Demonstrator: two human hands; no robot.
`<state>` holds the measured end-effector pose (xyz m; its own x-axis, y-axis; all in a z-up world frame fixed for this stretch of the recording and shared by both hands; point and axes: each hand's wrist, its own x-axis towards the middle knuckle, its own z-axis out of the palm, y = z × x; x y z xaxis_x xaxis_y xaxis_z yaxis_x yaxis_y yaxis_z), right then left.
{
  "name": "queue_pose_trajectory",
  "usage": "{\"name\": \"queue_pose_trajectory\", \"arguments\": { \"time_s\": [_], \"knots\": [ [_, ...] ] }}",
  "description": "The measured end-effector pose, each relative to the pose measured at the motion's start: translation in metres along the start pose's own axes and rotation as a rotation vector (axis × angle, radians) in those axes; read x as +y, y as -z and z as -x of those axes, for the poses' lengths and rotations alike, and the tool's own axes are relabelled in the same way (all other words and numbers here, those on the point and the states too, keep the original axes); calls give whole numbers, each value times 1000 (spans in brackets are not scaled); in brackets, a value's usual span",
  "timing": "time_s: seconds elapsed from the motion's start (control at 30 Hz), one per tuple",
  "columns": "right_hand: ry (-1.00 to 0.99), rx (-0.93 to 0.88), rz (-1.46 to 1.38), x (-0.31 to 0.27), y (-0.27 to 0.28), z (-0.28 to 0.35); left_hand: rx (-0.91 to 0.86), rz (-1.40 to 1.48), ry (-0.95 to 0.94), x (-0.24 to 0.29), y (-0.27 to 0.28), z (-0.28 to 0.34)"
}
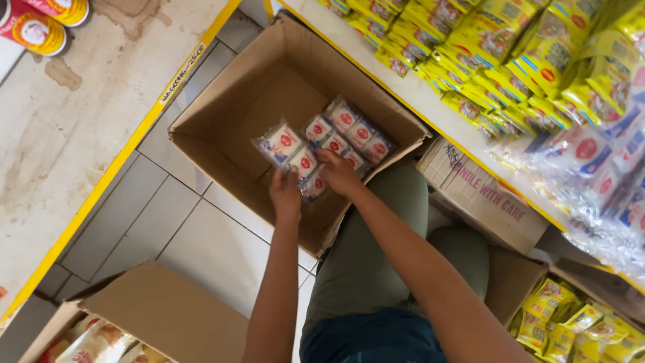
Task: Stocking seasoning packets from a cardboard box onto grocery store shelves.
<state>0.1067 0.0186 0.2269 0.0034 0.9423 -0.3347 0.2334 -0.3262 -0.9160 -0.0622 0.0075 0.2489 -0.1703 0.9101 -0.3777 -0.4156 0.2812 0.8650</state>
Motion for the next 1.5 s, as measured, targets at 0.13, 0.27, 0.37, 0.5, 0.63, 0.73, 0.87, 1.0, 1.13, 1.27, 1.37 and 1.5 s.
{"name": "queue_pose_trajectory", "arguments": {
  "time_s": [0.13, 0.27, 0.37, 0.5, 0.63, 0.73, 0.87, 1.0, 1.13, 1.27, 1.37, 1.5],
  "knots": [
    [-47, -57, -185, -33, 11, 30, -109, -29, 114, 68, 0, 38],
    [-82, -147, -401, -63, 24, 74, -254, -95, 262, 106, 0, 72],
    [-179, -156, -539, -104, 40, 110, -294, -161, 400, 153, -24, 103],
    [-144, -127, -713, -108, 55, 143, -432, -57, 413, 172, -39, 130],
    [-41, -82, -804, -107, 79, 178, -458, -122, 429, 160, -51, 148],
    [7, -16, -758, -103, 104, 206, -488, -198, 385, 144, -69, 163],
    [3, 98, -711, -90, 135, 248, -551, -365, 326, 139, -109, 192],
    [26, 228, -723, -93, 169, 292, -681, -345, 312, 134, -152, 220],
    [111, 379, -754, -85, 196, 331, -752, -391, 287, 119, -189, 243],
    [199, 570, -755, -60, 225, 355, -897, -385, 190, 94, -227, 255],
    [223, 685, -769, -96, 254, 372, -955, -518, 49, 91, -274, 265],
    [239, 812, -681, -107, 296, 374, -1048, -632, -124, 76, -345, 254]
  ]
}}
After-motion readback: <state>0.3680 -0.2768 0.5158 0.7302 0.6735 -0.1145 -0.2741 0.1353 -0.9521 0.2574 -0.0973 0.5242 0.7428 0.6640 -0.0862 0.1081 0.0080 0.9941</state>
